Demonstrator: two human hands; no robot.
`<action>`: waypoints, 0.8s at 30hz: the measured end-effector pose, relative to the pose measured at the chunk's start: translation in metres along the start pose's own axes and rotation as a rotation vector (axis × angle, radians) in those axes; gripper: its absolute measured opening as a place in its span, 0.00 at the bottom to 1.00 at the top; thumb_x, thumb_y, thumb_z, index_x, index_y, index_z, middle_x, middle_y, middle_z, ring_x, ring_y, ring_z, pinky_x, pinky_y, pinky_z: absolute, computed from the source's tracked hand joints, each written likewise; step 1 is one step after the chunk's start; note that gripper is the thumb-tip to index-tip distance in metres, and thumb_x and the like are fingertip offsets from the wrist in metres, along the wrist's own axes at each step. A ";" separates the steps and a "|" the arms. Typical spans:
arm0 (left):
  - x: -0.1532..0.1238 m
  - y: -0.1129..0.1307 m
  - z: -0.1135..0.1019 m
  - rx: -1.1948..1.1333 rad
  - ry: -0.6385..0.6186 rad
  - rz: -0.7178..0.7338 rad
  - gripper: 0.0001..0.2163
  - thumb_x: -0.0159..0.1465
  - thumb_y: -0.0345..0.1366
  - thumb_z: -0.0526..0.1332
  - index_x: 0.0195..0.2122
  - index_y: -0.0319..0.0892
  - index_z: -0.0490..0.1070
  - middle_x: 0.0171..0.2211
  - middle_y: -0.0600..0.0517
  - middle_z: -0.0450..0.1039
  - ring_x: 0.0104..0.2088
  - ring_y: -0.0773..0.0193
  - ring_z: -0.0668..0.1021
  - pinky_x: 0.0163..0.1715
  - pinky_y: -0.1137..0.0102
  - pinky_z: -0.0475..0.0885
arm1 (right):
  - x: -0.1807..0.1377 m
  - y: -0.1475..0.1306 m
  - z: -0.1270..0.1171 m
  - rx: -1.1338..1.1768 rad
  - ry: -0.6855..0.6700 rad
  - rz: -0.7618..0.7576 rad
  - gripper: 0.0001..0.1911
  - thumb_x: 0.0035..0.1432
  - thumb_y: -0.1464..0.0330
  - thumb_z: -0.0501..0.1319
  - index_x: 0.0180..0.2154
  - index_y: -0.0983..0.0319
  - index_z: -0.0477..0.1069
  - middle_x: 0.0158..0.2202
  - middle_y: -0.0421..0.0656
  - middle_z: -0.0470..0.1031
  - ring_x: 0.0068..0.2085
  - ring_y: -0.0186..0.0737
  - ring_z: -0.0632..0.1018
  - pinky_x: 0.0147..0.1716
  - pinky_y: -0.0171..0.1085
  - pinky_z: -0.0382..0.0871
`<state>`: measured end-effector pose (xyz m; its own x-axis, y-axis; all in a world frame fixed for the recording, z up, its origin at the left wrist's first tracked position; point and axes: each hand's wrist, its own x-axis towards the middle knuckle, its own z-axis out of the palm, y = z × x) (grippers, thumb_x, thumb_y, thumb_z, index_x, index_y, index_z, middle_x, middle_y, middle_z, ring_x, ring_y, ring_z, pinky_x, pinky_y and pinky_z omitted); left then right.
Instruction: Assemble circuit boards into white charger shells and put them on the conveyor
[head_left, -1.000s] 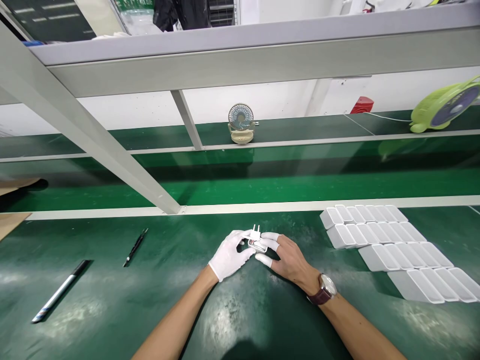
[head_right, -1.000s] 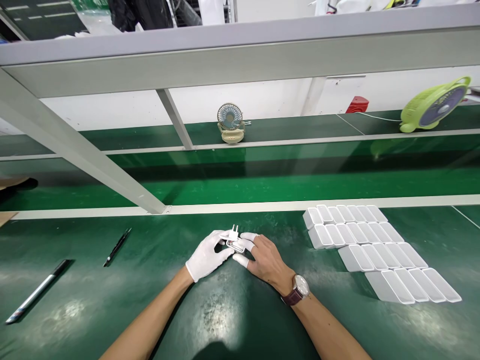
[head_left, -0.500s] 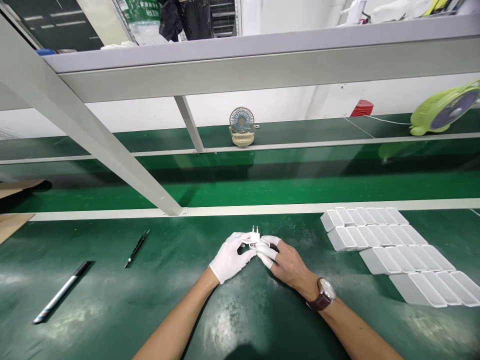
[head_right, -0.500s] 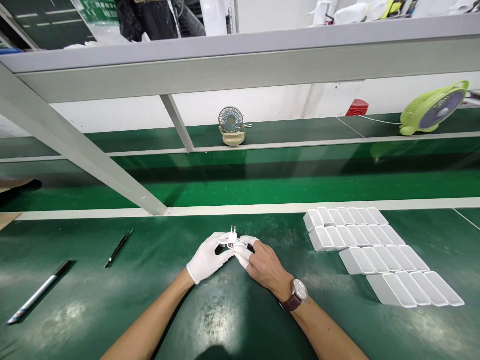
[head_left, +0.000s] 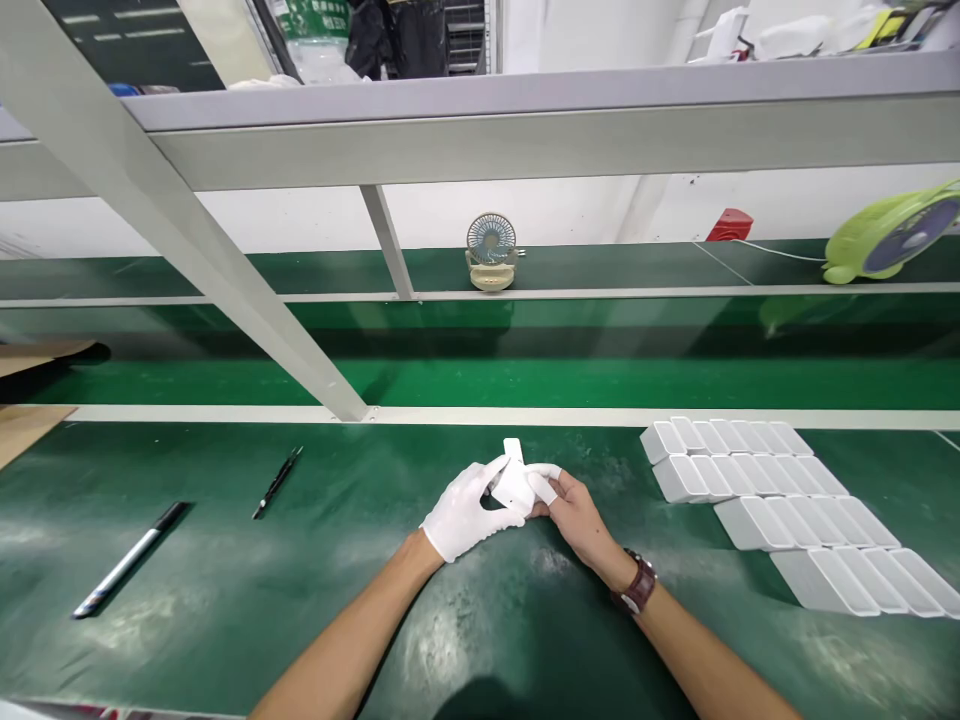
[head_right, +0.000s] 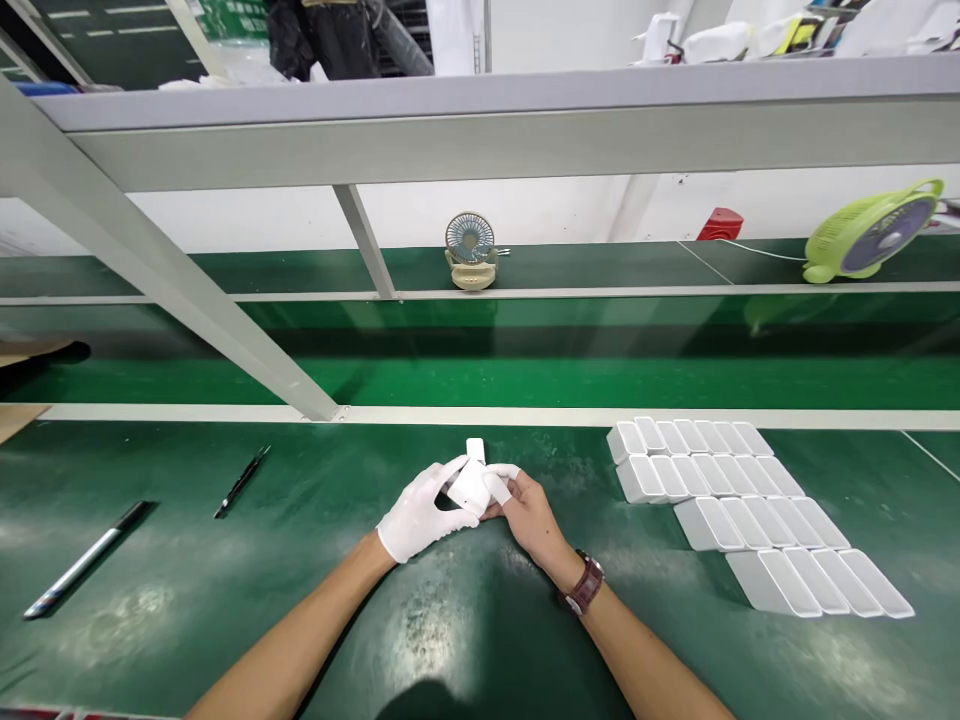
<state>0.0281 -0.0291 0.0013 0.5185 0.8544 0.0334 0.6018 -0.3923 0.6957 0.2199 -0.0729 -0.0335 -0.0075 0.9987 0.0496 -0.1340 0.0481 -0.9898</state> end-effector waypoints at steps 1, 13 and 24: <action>0.000 0.000 0.000 0.010 -0.001 0.009 0.37 0.52 0.44 0.73 0.63 0.51 0.61 0.39 0.52 0.71 0.39 0.59 0.75 0.40 0.64 0.73 | -0.001 0.000 0.000 0.013 -0.005 0.029 0.16 0.67 0.57 0.56 0.48 0.60 0.71 0.35 0.44 0.81 0.32 0.44 0.82 0.27 0.42 0.82; -0.004 0.000 -0.001 0.000 0.017 0.093 0.36 0.56 0.47 0.71 0.64 0.53 0.61 0.36 0.53 0.69 0.38 0.60 0.73 0.41 0.66 0.70 | -0.007 -0.005 0.001 0.046 -0.009 0.208 0.18 0.66 0.54 0.56 0.47 0.60 0.72 0.38 0.45 0.79 0.34 0.45 0.82 0.32 0.43 0.80; 0.001 0.004 -0.007 -0.089 0.014 0.100 0.11 0.55 0.39 0.70 0.39 0.46 0.78 0.32 0.54 0.73 0.34 0.63 0.75 0.38 0.69 0.71 | -0.009 -0.009 -0.003 -0.564 -0.026 -0.503 0.14 0.64 0.70 0.61 0.51 0.55 0.72 0.51 0.45 0.75 0.52 0.44 0.76 0.54 0.46 0.73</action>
<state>0.0264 -0.0273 0.0092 0.5642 0.8176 0.1153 0.4911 -0.4446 0.7491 0.2239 -0.0826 -0.0252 -0.1037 0.8542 0.5094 0.4000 0.5048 -0.7650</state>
